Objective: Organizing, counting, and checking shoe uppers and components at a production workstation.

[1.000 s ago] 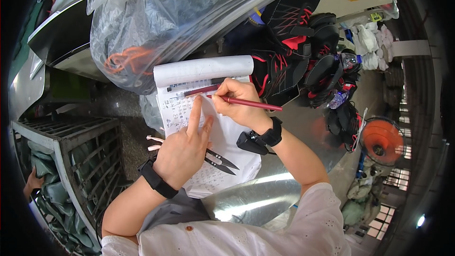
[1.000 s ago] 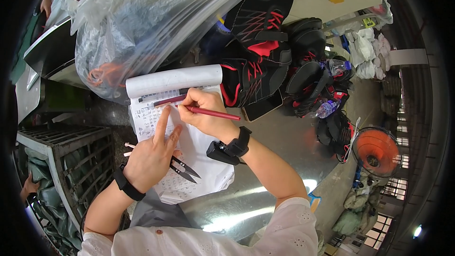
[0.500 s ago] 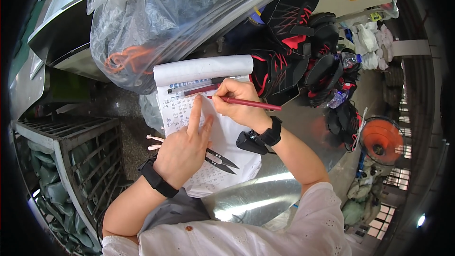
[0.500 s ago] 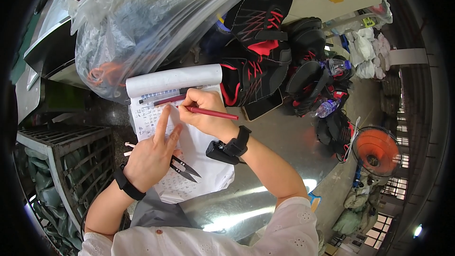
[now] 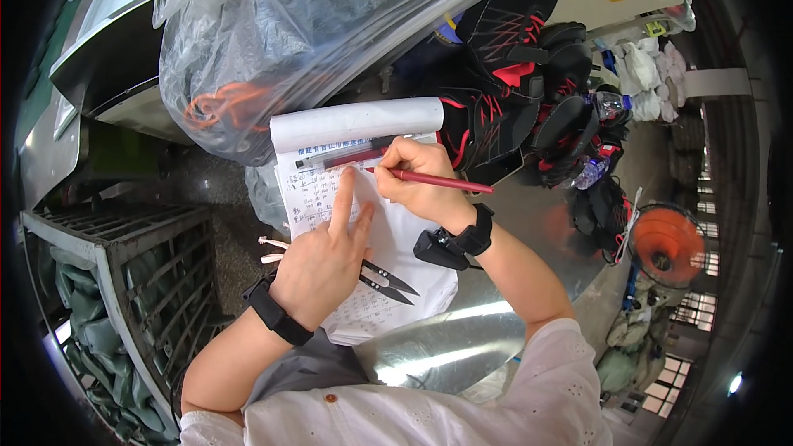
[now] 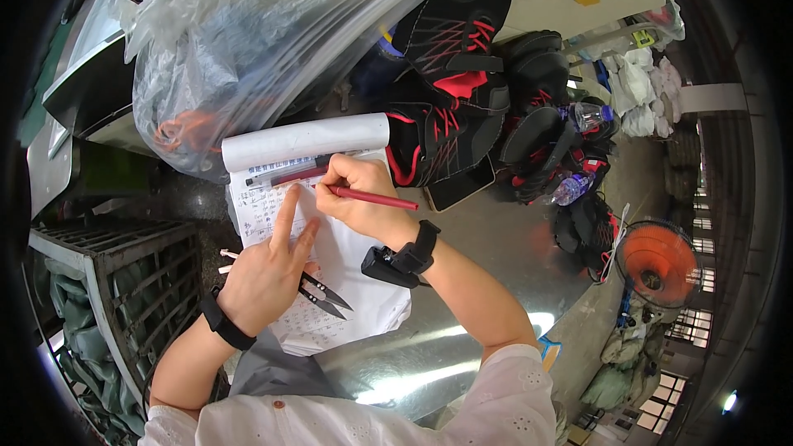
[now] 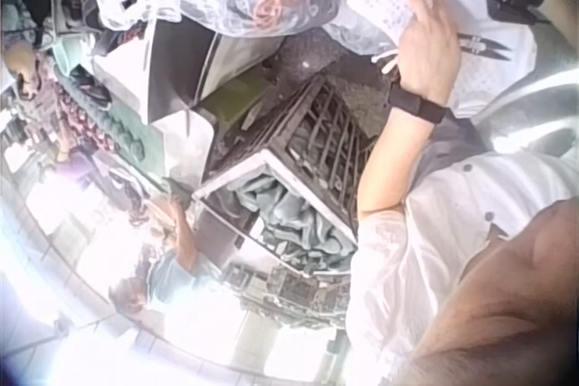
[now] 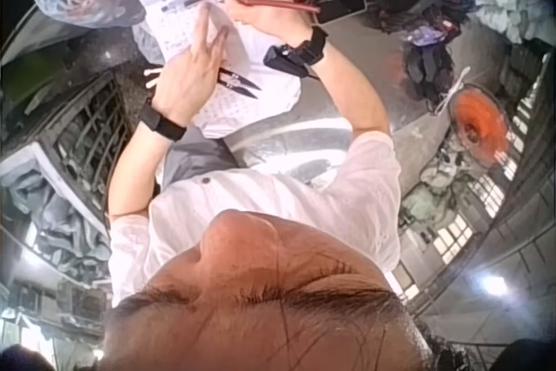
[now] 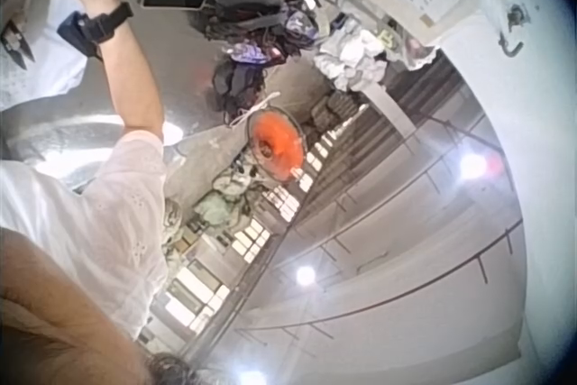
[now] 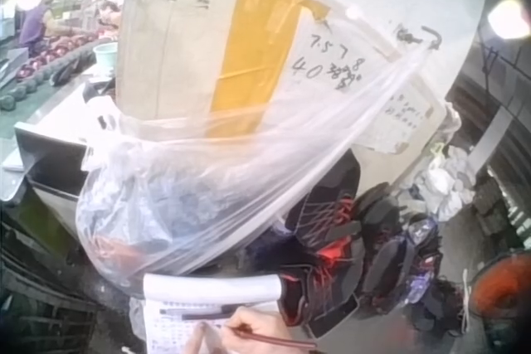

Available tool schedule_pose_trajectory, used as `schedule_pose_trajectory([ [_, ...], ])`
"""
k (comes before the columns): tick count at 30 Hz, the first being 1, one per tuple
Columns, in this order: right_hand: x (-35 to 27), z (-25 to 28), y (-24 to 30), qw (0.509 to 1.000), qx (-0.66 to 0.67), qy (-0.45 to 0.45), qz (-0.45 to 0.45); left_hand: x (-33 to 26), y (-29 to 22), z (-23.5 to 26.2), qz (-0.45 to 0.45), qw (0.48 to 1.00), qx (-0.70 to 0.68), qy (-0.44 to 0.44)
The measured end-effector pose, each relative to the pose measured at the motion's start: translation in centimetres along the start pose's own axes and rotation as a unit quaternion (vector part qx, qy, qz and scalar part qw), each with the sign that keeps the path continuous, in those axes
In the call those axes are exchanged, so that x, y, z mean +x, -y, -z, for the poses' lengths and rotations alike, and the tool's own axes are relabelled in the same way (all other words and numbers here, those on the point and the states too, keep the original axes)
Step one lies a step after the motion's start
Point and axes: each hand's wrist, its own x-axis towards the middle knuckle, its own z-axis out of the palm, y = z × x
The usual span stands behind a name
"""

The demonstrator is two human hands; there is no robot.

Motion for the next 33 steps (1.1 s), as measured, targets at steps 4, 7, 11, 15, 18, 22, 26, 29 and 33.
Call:
schedule_pose_trajectory([
  [4,0.0,0.1,0.0,1.000,-0.009,0.007,0.002,0.0,0.1,-0.1,-0.003,1.000,-0.008,-0.003],
  [7,0.0,-0.2,-0.3,1.000,-0.002,-0.009,-0.003,0.0,0.1,0.0,0.001,1.000,0.005,0.006],
  [11,0.0,0.0,0.2,1.000,-0.001,-0.006,-0.006,0.0,0.3,-0.2,-0.003,1.000,-0.005,-0.001],
  [15,-0.4,1.1,1.2,0.989,0.140,0.002,-0.054,0.0,0.0,0.2,-0.005,1.000,-0.006,0.000],
  [18,-1.0,1.7,2.5,0.984,0.177,-0.016,-0.034,0.0,0.1,0.3,-0.008,1.000,-0.010,0.002],
  [22,-1.5,3.9,5.9,0.994,-0.077,-0.060,0.050,-0.3,0.8,1.0,0.006,0.999,-0.037,0.000],
  [26,-1.1,4.7,5.7,0.829,-0.544,-0.058,0.119,-0.2,1.4,1.9,0.020,0.999,-0.033,-0.030],
  [29,-0.8,2.6,5.7,0.754,-0.644,-0.028,0.128,-2.0,1.9,1.5,0.014,0.998,0.003,-0.060],
  [33,-0.6,1.2,5.7,0.769,-0.626,-0.033,0.123,-5.9,1.7,1.6,0.040,0.995,-0.018,-0.089],
])
